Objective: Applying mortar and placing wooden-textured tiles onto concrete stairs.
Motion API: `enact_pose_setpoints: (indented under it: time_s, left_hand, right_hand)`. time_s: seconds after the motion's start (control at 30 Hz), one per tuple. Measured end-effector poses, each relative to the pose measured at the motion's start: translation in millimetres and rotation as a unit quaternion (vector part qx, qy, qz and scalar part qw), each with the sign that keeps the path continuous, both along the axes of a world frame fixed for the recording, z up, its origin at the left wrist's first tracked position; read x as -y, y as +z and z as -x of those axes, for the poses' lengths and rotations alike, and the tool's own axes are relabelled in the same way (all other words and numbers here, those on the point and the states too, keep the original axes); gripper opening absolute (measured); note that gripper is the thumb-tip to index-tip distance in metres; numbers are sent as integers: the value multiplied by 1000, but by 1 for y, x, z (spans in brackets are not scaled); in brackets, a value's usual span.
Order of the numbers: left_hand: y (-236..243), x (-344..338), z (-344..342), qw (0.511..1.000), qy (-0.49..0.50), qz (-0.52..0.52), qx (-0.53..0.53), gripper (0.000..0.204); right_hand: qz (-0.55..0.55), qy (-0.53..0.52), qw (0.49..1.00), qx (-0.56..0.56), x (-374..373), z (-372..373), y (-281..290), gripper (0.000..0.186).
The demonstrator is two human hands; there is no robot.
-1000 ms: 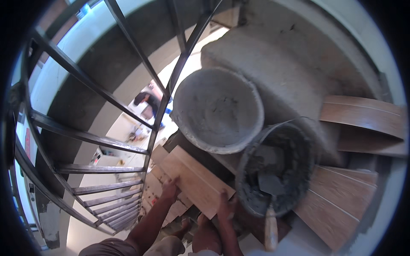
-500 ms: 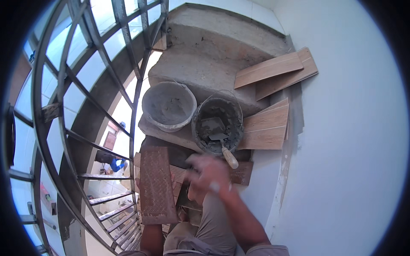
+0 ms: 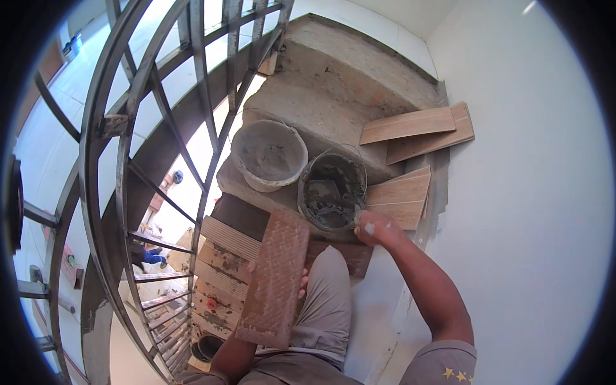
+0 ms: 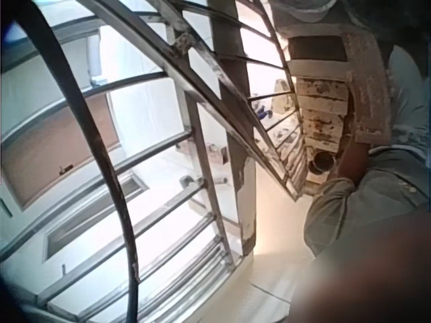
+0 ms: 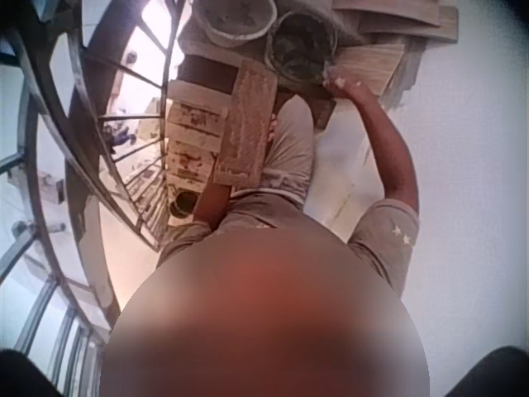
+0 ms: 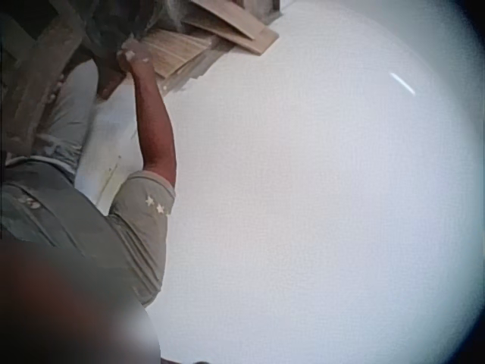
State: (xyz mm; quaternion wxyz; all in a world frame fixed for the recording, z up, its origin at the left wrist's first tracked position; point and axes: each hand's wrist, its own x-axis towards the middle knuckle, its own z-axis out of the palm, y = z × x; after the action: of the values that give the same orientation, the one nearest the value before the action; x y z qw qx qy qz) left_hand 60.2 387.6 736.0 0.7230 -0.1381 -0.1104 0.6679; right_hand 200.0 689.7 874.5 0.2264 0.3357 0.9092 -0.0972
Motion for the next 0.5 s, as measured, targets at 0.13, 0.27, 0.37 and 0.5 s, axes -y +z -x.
enact_pose_setpoints:
  time_s: [0.13,0.27,0.37,0.5]
  left_hand:
    - [-16,-27,-21,998,-14,-37,43,100]
    - [-27,-38,-20,998,10,-57,-5,97]
    - [-19,-36,-20,999,-11,-16,35,97]
    - [-20,-41,-22,998,-13,-30,51,97]
  right_hand:
    - [99,-30,994,35,23,-15,-38,31]
    - [91,-21,996,-5,57,4,-27,36]
    - [131,-52,989,-42,50,16,-21,31]
    - [378,-310,867,-93,37,25,-21,20]
